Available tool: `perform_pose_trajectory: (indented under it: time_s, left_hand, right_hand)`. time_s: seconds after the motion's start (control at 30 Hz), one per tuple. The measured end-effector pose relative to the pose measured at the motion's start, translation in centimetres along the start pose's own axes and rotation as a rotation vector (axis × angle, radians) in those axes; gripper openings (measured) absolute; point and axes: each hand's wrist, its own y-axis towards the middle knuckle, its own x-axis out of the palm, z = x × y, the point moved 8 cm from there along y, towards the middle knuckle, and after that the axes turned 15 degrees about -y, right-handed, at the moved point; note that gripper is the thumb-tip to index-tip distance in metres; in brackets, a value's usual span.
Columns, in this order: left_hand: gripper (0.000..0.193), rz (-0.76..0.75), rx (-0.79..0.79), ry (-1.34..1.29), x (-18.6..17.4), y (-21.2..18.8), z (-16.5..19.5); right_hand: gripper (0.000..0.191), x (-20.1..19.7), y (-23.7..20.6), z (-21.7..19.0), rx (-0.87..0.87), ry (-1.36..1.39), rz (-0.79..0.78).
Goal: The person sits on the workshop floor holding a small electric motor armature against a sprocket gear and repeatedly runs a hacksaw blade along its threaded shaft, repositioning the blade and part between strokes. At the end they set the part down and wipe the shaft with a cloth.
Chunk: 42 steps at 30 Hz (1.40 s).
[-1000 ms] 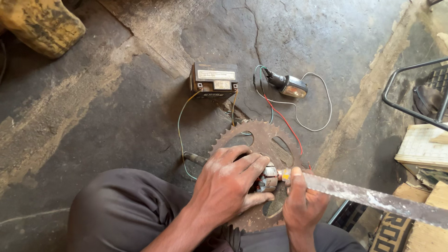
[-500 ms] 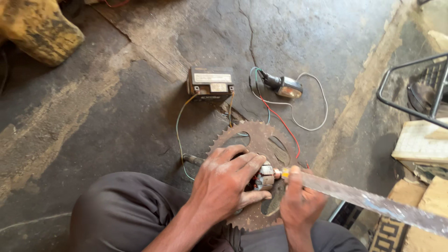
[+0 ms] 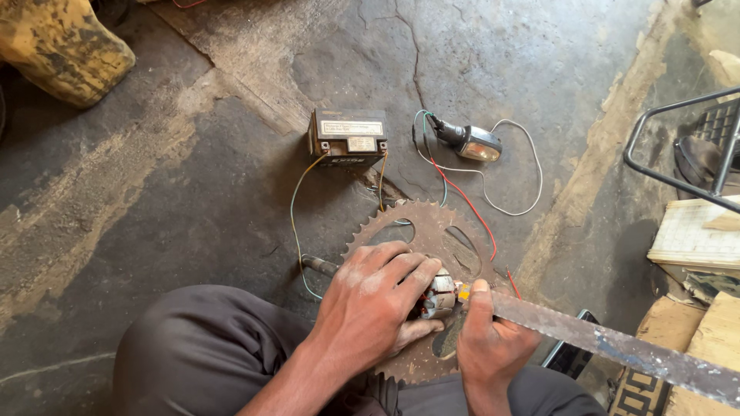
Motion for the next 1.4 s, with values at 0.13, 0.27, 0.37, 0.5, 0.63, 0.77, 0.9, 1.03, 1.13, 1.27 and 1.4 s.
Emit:
perform_pose_trajectory:
  time_s: [0.13, 0.27, 0.37, 0.5, 0.63, 0.77, 0.9, 1.03, 1.13, 1.27, 1.4]
  left_hand:
    - [0.075, 0.005, 0.005, -0.003, 0.1, -0.1, -0.1]
    - [0.075, 0.006, 0.005, -0.006, 0.1, -0.1, -0.1]
    - [0.074, 0.014, -0.001, -0.004, 0.0, -0.2, 0.1]
    - [0.074, 0.011, 0.001, -0.017, -0.1, -0.1, 0.1]
    - [0.071, 0.005, -0.001, -0.034, -0.2, -0.1, 0.3]
    - [0.071, 0.004, 0.021, -0.021, -0.4, -0.1, 0.6]
    - [0.07, 0.002, 0.032, -0.013, -0.5, -0.1, 0.6]
    - [0.071, 0.001, 0.022, -0.032, -0.3, -0.1, 0.6]
    - [0.07, 0.01, 0.026, -0.03, -0.4, -0.2, 0.7]
    - [0.07, 0.011, 0.02, -0.032, -0.4, -0.2, 0.6]
    - [0.069, 0.005, 0.029, -0.034, -0.4, -0.3, 0.7]
  right_hand:
    - [0.031, 0.5, 0.0, 0.6, 0.125, 0.022, -0.068]
    - [0.03, 0.8, 0.0, 0.4, 0.118, 0.005, -0.074]
    - [0.031, 1.1, -0.1, 0.4, 0.091, -0.019, -0.102]
    - [0.026, 1.6, -0.2, 1.6, 0.188, 0.263, -0.073]
    - [0.029, 1.7, 0.0, 2.3, 0.187, 0.251, -0.095]
    - [0.024, 1.9, 0.3, 2.7, 0.139, 0.335, -0.143]
    - [0.027, 1.3, 0.0, 3.3, 0.108, 0.277, -0.13]
    - [0.021, 1.7, -0.5, 3.0, 0.049, 0.364, -0.145]
    - [0.023, 1.8, -0.7, 2.9, 0.041, 0.364, -0.161]
    - [0.026, 1.9, -0.6, 2.7, 0.077, 0.384, -0.2]
    - [0.023, 1.4, -0.5, 2.1, 0.053, 0.116, -0.186]
